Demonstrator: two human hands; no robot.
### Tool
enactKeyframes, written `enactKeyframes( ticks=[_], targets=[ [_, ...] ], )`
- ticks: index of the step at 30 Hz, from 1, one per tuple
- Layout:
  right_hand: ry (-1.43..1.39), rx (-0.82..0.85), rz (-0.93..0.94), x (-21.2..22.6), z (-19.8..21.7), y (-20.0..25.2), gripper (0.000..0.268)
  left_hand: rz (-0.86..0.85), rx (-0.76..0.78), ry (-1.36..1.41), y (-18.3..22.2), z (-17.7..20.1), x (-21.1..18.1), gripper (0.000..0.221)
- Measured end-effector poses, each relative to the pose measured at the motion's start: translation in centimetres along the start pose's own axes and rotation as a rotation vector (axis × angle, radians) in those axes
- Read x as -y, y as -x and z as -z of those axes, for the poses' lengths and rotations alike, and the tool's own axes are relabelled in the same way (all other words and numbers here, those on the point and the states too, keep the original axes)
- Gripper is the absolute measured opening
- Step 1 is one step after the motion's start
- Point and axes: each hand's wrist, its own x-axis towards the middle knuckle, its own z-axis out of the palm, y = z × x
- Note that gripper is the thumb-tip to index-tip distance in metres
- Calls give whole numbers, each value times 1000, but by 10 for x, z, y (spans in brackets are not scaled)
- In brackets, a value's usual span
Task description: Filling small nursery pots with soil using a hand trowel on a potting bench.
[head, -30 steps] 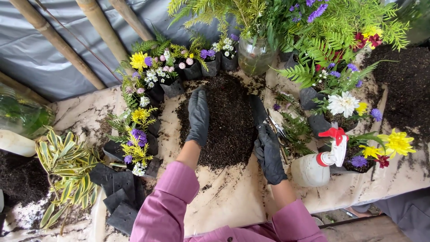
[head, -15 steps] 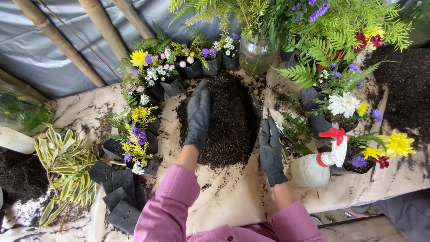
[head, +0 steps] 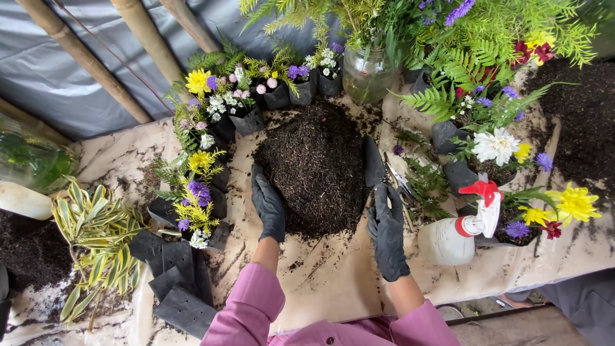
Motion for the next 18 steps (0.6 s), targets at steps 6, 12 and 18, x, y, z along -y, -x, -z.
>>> enactKeyframes(
  ticks=[6,12,18],
  targets=[
    [145,-61,69,-11,-9,2,45,57,49,445,-25,-10,-18,53],
    [287,-126,143,-21,-18,5,44,47,221,788,-53,-27,-49,61],
    [438,-186,214,-30,-31,4,43,32,370,819,-34,-40,-127,70]
  ],
)
